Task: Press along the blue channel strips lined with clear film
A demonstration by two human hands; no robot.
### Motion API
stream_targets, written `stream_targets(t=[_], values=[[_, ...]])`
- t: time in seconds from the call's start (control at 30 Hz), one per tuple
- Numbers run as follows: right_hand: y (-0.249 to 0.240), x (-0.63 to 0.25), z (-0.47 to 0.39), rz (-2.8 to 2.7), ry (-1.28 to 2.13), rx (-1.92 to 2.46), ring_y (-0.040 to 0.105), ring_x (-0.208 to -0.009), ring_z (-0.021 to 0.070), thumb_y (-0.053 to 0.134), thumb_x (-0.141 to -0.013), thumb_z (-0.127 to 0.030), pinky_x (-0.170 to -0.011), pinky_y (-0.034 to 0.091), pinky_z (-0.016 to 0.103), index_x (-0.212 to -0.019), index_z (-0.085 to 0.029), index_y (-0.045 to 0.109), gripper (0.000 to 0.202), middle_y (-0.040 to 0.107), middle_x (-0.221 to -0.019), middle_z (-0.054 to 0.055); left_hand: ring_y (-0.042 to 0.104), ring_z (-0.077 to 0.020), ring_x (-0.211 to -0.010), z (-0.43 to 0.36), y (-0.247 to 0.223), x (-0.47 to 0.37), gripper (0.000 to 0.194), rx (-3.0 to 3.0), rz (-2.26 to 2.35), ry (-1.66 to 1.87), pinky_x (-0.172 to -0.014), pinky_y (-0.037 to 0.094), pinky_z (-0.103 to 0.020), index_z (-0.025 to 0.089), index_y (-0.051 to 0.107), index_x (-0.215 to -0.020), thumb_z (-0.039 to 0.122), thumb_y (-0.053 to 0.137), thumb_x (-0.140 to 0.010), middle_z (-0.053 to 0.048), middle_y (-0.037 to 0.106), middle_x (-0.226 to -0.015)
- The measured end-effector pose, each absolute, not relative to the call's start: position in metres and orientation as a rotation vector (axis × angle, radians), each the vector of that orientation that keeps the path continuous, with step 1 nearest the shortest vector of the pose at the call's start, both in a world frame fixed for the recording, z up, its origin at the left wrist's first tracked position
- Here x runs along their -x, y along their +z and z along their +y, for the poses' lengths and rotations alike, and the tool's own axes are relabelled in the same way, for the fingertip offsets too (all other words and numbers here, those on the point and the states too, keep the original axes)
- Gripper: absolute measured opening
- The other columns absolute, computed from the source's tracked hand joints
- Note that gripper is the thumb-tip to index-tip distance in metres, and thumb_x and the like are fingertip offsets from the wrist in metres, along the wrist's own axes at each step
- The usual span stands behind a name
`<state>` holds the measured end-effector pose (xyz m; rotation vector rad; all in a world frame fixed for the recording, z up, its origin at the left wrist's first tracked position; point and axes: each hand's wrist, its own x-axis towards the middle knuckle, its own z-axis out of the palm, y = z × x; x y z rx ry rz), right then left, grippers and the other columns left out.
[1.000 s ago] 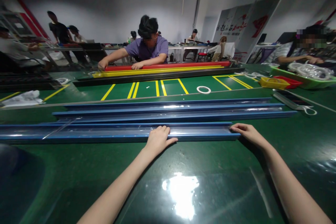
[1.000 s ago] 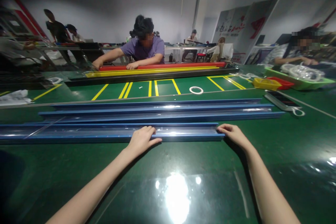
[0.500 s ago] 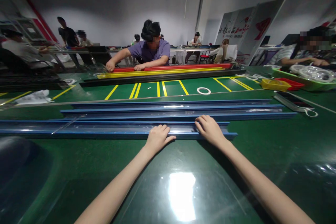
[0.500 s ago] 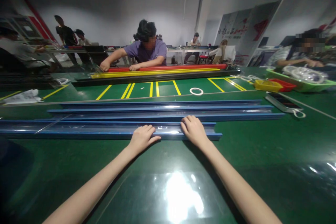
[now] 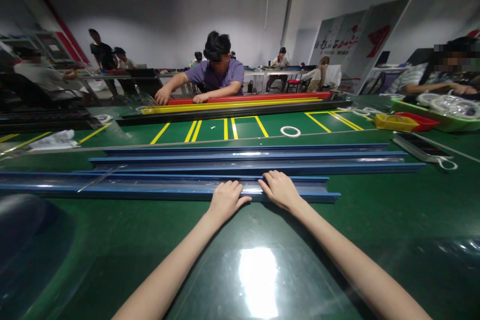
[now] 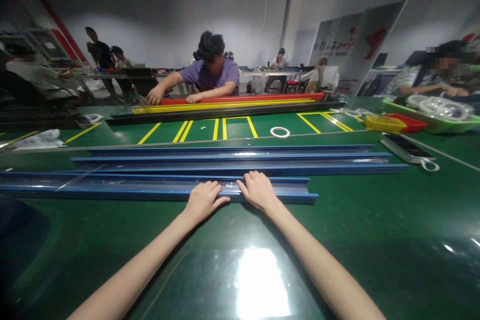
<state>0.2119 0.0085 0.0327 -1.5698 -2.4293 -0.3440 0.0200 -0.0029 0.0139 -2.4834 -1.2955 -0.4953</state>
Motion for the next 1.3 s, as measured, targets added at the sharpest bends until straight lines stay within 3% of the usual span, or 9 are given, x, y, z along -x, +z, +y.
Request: stream_targets(t=[0.2, 0.4, 0.57, 0.97, 1.3], values=[[0.033, -0.242, 0.005, -2.418, -0.361, 1.574, 0.055, -0.078, 0.0167, 0.027, -0.089, -0.035, -0.070, 0.034, 0.026, -0.086, -0.015, 0.060, 0.039, 0.063, -0.077, 0.007, 0.054, -0.0197, -0.074, -0.004, 0.016, -0.052, 0.034, 2.568, -1.291, -0.481, -0.062, 0.039, -0.030, 0.016, 0.054, -0.078, 0.049, 0.048, -0.078, -0.004, 0.058, -0.077], [0.028, -0.276, 0.007, -2.376, -0.392, 1.591, 0.057, -0.079, 0.0165, 0.027, -0.089, -0.033, -0.069, 0.038, 0.025, -0.089, -0.015, 0.061, 0.039, 0.065, -0.082, 0.007, 0.051, -0.0171, -0.086, -0.006, 0.032, -0.064, 0.034, 2.767, -1.186, -0.616, -0.072, 0.041, -0.026, 0.017, 0.049, -0.101, 0.043, 0.052, -0.078, -0.004, 0.055, -0.092], [0.023, -0.304, 0.010, -2.339, -0.444, 1.613, 0.059, -0.079, 0.0161, 0.026, -0.088, -0.030, -0.068, 0.040, 0.025, -0.090, -0.016, 0.062, 0.039, 0.067, -0.088, 0.007, 0.051, -0.0185, -0.086, -0.003, 0.038, -0.046, 0.035, 2.723, -1.202, -0.564, -0.072, 0.039, -0.029, 0.018, 0.050, -0.102, 0.045, 0.046, -0.081, -0.004, 0.057, -0.093], [0.018, -0.331, 0.014, -2.335, -0.499, 1.568, 0.060, -0.084, 0.0160, 0.024, -0.088, -0.030, -0.072, 0.044, 0.025, -0.096, -0.014, 0.062, 0.042, 0.067, -0.094, 0.009, 0.051, -0.0185, -0.073, 0.004, 0.022, -0.024, 0.029, 2.531, -1.112, -0.470, -0.063, 0.035, -0.030, 0.016, 0.053, -0.077, 0.044, 0.048, -0.080, -0.004, 0.058, -0.077], [0.014, -0.329, 0.011, -2.279, -0.450, 1.614, 0.059, -0.087, 0.0170, 0.023, -0.088, -0.031, -0.078, 0.043, 0.028, -0.099, -0.014, 0.061, 0.043, 0.065, -0.096, 0.009, 0.052, -0.0158, -0.064, 0.006, 0.012, -0.021, 0.031, 2.545, -1.107, -0.591, -0.057, 0.032, -0.027, 0.016, 0.052, -0.071, 0.042, 0.042, -0.085, -0.002, 0.057, -0.067]])
